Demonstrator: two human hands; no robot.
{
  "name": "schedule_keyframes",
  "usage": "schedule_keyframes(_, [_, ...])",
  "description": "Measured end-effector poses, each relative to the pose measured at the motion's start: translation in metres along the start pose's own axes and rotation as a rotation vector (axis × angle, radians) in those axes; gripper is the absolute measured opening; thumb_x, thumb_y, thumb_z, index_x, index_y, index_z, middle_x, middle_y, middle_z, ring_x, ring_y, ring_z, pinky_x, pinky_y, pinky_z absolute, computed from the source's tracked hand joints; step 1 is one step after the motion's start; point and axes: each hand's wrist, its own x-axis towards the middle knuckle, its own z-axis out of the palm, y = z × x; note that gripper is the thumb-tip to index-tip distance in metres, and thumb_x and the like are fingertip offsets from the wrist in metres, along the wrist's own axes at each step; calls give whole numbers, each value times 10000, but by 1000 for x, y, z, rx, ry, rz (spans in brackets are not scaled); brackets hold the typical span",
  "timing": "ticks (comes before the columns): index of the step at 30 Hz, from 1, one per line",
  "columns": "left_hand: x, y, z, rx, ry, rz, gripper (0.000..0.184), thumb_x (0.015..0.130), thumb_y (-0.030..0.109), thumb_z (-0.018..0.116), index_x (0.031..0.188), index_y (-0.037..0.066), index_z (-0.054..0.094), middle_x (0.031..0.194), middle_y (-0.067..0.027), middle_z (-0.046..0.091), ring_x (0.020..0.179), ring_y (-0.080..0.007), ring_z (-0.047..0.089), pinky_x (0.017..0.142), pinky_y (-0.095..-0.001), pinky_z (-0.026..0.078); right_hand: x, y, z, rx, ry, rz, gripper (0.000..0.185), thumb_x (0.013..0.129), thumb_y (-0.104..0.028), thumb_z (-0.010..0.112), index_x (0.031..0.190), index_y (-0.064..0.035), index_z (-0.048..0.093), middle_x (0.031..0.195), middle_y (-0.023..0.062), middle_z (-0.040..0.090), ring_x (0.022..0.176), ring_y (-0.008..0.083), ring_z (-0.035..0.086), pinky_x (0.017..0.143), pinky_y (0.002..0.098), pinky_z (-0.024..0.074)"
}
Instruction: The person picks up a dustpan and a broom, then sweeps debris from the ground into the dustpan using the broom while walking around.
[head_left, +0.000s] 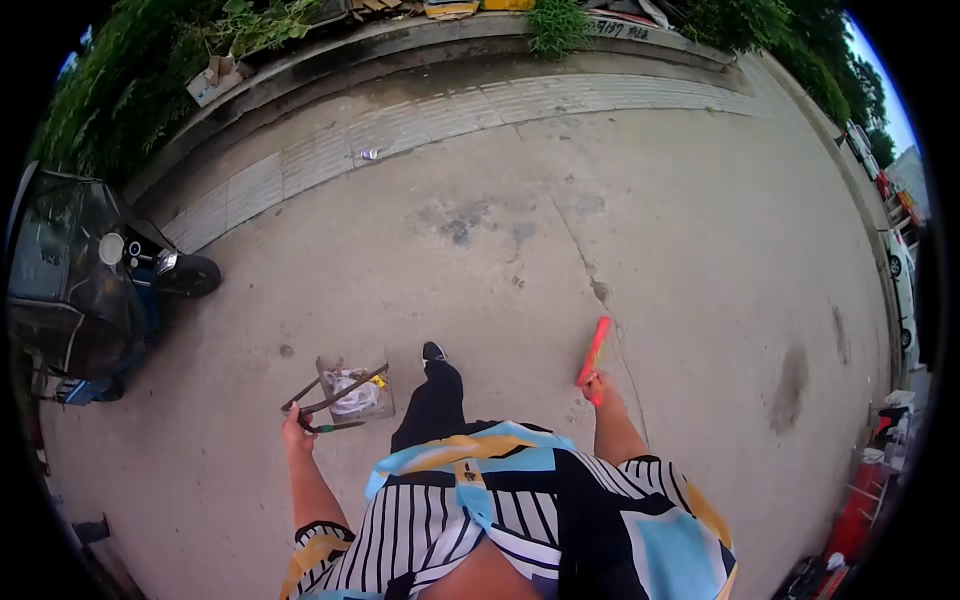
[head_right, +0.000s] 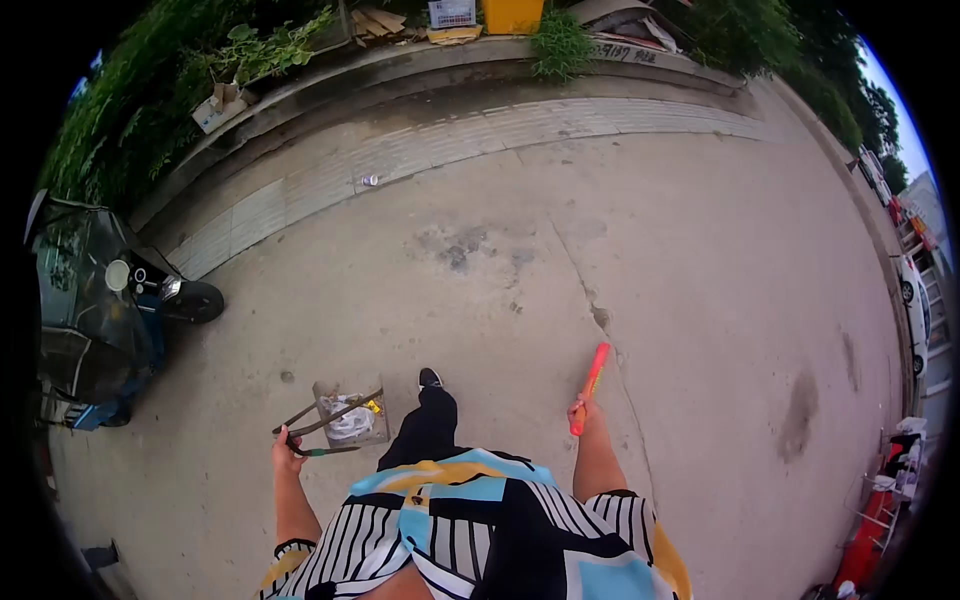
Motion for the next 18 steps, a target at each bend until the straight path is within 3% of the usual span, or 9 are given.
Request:
schedule_keyframes(3, [63, 53, 89, -36, 47, 6, 216, 773, 360, 638, 772, 167, 542, 688, 37, 532, 714, -128, 500, 808, -642, 244, 16, 8, 89, -172, -82, 39, 163, 841, -93, 508, 710, -83, 412, 529, -8, 422, 401, 76, 402, 375, 177, 353])
schedule_keyframes(5, [96, 92, 151, -22, -12, 60, 202, 761, 276, 663, 790, 99, 570, 699, 2, 552, 673, -138, 501, 673, -475, 363, 41, 4, 163, -311, -116, 66, 154, 846, -103, 510, 725, -78, 418, 529, -13, 412, 406, 72, 399, 372, 175, 347])
schedule_keyframes(7, [124, 119, 207, 42, -12, 84, 177, 769, 290, 649, 777, 137, 561, 688, 11, 547, 697, -133, 497, 665, -525, 348, 65, -9, 223, -429, -143, 105, 146, 849, -109, 512, 736, -76, 425, 528, -16, 407, 408, 68, 395, 368, 175, 342])
schedule_keyframes(9, [136, 152, 261, 43, -10, 118, 167, 765, 269, 656, 761, 130, 565, 676, 5, 551, 690, -134, 504, 626, -469, 353, 85, -19, 296, -531, -189, 156, 137, 848, -111, 515, 743, -77, 433, 528, -18, 407, 405, 63, 389, 365, 178, 338])
schedule_keyframes(11, [175, 186, 310, -25, 7, 156, 204, 737, 165, 682, 769, -8, 578, 733, -57, 576, 627, -138, 514, 584, -285, 399, 119, -24, 361, -622, -231, 161, 136, 834, -119, 538, 745, -85, 441, 530, -17, 419, 405, 58, 387, 357, 183, 326])
schedule_keyframes(18, [246, 283, 449, 107, 116, 125, 226, 714, 143, 694, 789, -44, 593, 727, -75, 595, 651, -153, 540, 614, -293, 428, 260, -22, 639, -1036, -275, 135, 90, 792, -68, 535, 796, -66, 445, 592, 17, 445, 426, 75, 399, 363, 206, 331])
